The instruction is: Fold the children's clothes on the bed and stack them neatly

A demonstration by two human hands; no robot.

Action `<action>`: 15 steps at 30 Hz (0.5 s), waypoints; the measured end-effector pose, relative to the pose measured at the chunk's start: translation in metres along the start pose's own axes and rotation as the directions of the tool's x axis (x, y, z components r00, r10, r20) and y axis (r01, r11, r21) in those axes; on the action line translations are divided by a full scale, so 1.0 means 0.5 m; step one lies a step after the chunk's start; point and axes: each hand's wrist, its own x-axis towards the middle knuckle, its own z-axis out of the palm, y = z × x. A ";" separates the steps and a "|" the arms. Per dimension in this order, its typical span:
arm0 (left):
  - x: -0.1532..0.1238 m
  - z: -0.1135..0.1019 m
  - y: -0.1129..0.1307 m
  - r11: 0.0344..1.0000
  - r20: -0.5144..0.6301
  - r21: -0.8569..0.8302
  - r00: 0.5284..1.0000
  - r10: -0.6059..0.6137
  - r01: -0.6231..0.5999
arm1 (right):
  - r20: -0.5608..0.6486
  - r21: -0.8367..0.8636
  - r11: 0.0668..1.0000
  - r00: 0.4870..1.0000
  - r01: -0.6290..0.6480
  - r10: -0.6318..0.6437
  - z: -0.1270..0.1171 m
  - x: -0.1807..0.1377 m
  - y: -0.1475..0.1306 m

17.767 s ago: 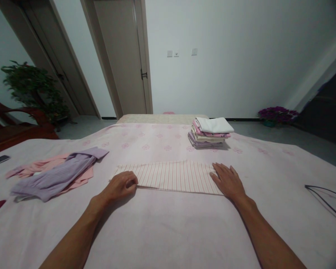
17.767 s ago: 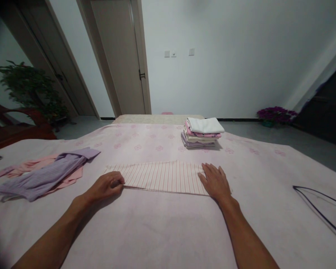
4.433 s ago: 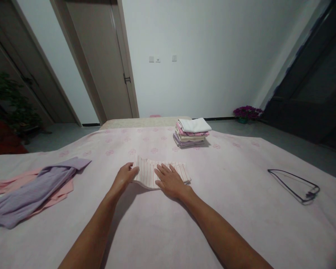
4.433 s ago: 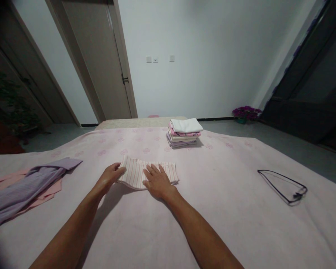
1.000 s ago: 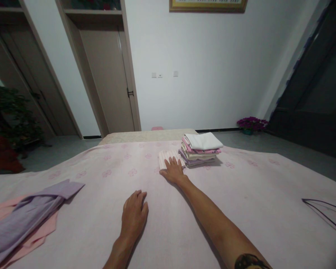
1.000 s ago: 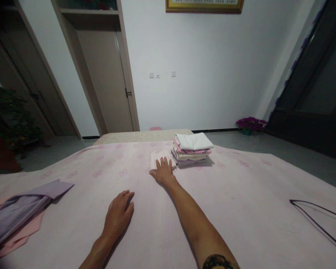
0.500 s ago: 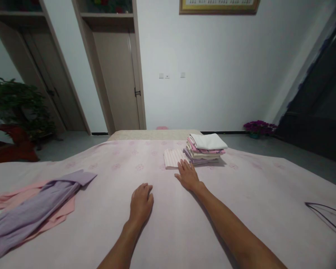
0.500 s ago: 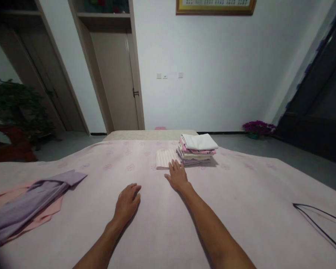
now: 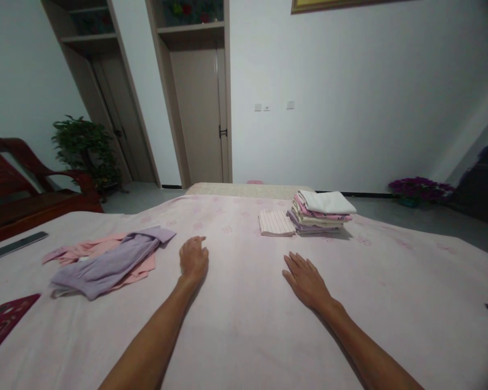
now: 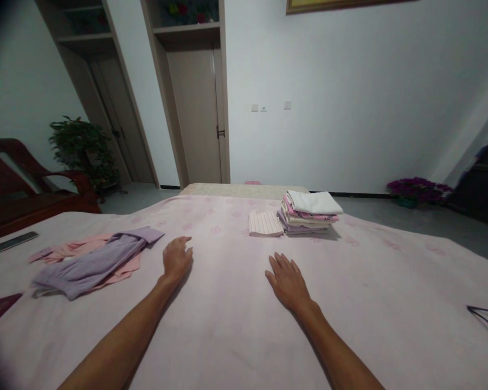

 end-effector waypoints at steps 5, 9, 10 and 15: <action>0.050 -0.106 -0.171 0.874 -0.127 0.442 0.978 -0.165 0.205 | -0.005 -0.011 1.000 1.000 -0.010 0.010 -0.006 0.007 -0.009; 0.051 -0.151 -0.242 0.775 -0.116 0.590 0.974 -0.196 0.226 | -0.022 -0.004 1.000 1.000 -0.018 0.018 -0.007 0.006 -0.009; 0.049 -0.157 -0.249 0.764 -0.115 0.607 0.975 -0.188 0.219 | -0.027 0.002 1.000 0.999 -0.020 0.021 -0.007 0.005 -0.009; 0.053 -0.191 -0.251 0.786 -0.095 0.578 0.975 -0.202 0.219 | -0.033 0.030 0.999 0.999 -0.037 0.038 -0.011 0.001 -0.010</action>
